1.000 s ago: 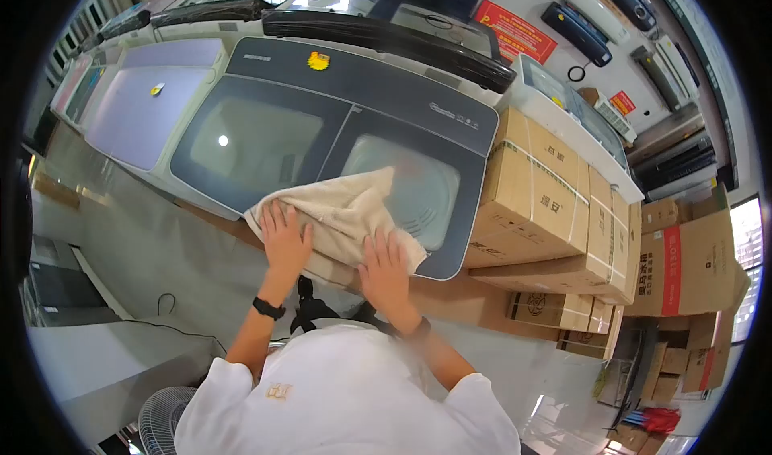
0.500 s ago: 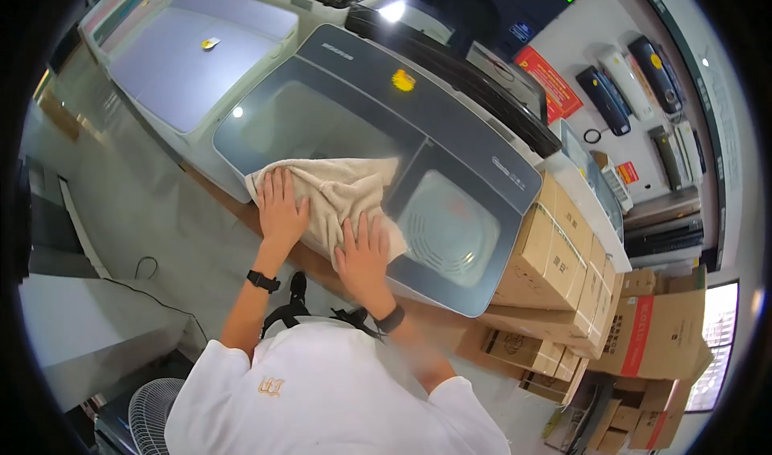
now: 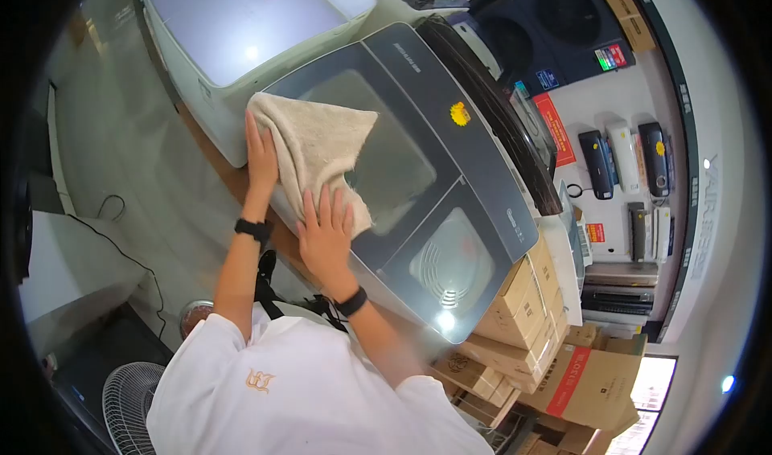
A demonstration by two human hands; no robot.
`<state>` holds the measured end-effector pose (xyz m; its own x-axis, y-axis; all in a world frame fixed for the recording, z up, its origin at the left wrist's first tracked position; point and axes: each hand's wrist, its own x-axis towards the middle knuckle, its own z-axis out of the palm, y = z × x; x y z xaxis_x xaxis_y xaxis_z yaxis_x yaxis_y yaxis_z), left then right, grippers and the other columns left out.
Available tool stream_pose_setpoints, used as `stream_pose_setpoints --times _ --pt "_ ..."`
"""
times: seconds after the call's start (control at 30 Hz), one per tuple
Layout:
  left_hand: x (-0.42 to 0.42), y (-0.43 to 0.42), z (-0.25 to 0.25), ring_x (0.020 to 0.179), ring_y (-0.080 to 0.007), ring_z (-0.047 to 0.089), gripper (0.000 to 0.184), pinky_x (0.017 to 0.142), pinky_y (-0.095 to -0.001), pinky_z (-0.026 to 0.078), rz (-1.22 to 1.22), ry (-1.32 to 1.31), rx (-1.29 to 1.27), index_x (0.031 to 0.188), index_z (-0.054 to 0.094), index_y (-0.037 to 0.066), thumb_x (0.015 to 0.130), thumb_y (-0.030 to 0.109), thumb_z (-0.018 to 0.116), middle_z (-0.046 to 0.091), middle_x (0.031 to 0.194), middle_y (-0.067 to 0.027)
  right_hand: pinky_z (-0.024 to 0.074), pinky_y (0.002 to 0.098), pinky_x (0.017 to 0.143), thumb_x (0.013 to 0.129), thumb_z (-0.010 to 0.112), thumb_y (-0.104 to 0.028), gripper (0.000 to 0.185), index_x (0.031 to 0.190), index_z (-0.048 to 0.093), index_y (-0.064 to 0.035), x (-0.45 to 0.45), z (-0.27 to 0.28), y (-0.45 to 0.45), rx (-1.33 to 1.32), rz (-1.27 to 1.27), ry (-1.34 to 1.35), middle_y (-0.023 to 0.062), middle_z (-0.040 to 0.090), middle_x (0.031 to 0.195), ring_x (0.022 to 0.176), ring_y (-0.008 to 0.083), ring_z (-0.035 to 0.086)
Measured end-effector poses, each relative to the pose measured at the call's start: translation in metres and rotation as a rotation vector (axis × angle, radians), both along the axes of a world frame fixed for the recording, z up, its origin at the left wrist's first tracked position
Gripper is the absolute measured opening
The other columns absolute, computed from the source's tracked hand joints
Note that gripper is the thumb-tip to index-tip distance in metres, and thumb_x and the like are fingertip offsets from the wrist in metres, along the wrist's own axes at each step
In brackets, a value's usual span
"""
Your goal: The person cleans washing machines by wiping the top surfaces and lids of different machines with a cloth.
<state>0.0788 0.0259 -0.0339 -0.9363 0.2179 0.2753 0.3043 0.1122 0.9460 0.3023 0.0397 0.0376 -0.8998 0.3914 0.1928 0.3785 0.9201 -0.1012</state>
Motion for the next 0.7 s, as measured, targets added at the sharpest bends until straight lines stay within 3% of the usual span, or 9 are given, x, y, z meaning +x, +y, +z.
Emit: stream_pose_setpoints --times 0.03,0.1,0.2,0.27,0.4,0.5,0.6,0.7 --pt "0.02 -0.002 0.0 0.16 -0.0442 0.014 0.065 0.131 -0.046 0.015 -0.02 -0.088 0.139 0.166 0.017 -0.003 0.112 0.026 0.04 0.016 0.171 -0.0309 0.0228 0.0637 0.123 0.101 0.06 -0.034 0.066 0.161 0.042 -0.0121 0.015 0.002 -0.003 -0.012 -0.008 -0.039 0.0231 0.031 0.169 0.155 0.0485 0.026" --pt "0.058 0.001 -0.023 0.161 -0.0448 0.01 0.068 0.132 -0.0462 0.013 -0.082 -0.224 0.149 0.166 0.009 -0.006 0.114 0.029 0.036 0.01 0.173 -0.0307 0.0217 0.0633 0.124 0.102 0.059 -0.033 0.065 0.161 0.042 -0.0117 0.042 0.007 0.002 -0.03 -0.005 -0.12 0.0226 0.03 0.17 0.156 0.0475 0.025" --pt "0.095 -0.011 -0.016 0.16 -0.0475 0.012 0.067 0.131 -0.0473 0.014 -0.181 -0.291 0.009 0.164 0.011 -0.01 0.115 0.029 0.035 0.011 0.171 -0.0329 0.0203 0.0647 0.123 0.104 0.052 -0.026 0.062 0.162 0.039 -0.0076 0.049 0.01 0.024 -0.055 -0.046 -0.194 0.0282 0.027 0.169 0.155 0.0521 0.024" --pt "0.104 -0.021 -0.004 0.159 -0.0488 0.014 0.066 0.131 -0.0484 0.016 -0.229 -0.347 -0.008 0.164 0.012 -0.011 0.115 0.028 0.034 0.013 0.171 -0.0336 0.0198 0.0649 0.124 0.105 0.053 -0.03 0.062 0.162 0.041 -0.01 0.039 -0.005 0.043 -0.017 -0.097 -0.174 0.0276 0.027 0.169 0.155 0.0514 0.024" --pt "0.048 -0.006 -0.018 0.157 -0.0501 0.019 0.063 0.13 -0.051 0.019 -0.076 -0.206 -0.035 0.164 0.016 -0.007 0.114 0.026 0.035 0.02 0.168 -0.0347 0.0195 0.065 0.124 0.105 0.053 -0.034 0.062 0.162 0.041 -0.0108 -0.025 -0.013 0.056 0.008 -0.187 -0.108 0.0287 0.026 0.17 0.155 0.0516 0.024" --pt "0.01 -0.001 -0.017 0.157 -0.0487 0.021 0.062 0.13 -0.0497 0.021 0.002 -0.232 0.097 0.166 0.018 -0.002 0.114 0.026 0.039 0.022 0.169 -0.0324 0.0195 0.0646 0.124 0.105 0.054 -0.034 0.063 0.162 0.041 -0.0106 -0.042 -0.024 0.049 0.101 -0.083 -0.097 0.0294 0.025 0.17 0.155 0.0525 0.023" --pt "0.035 0.003 -0.028 0.156 -0.0464 0.024 0.065 0.129 -0.048 0.023 0.001 -0.148 -0.013 0.166 0.02 0.001 0.112 0.026 0.045 0.025 0.169 -0.0294 0.0199 0.0649 0.124 0.105 0.055 -0.032 0.062 0.161 0.042 -0.011 -0.03 0.007 0.016 -0.03 -0.007 -0.112 0.0306 0.023 0.17 0.154 0.0539 0.023" --pt "0.083 -0.023 -0.013 0.155 -0.0448 0.029 0.063 0.128 -0.0482 0.026 -0.188 -0.212 0.217 0.163 0.029 0.0 0.108 0.022 0.051 0.03 0.167 -0.0274 0.0181 0.0652 0.124 0.105 0.052 -0.027 0.062 0.162 0.038 -0.0058 0.017 0.012 0.019 -0.064 0.032 -0.237 0.0311 0.019 0.171 0.155 0.0556 0.019"
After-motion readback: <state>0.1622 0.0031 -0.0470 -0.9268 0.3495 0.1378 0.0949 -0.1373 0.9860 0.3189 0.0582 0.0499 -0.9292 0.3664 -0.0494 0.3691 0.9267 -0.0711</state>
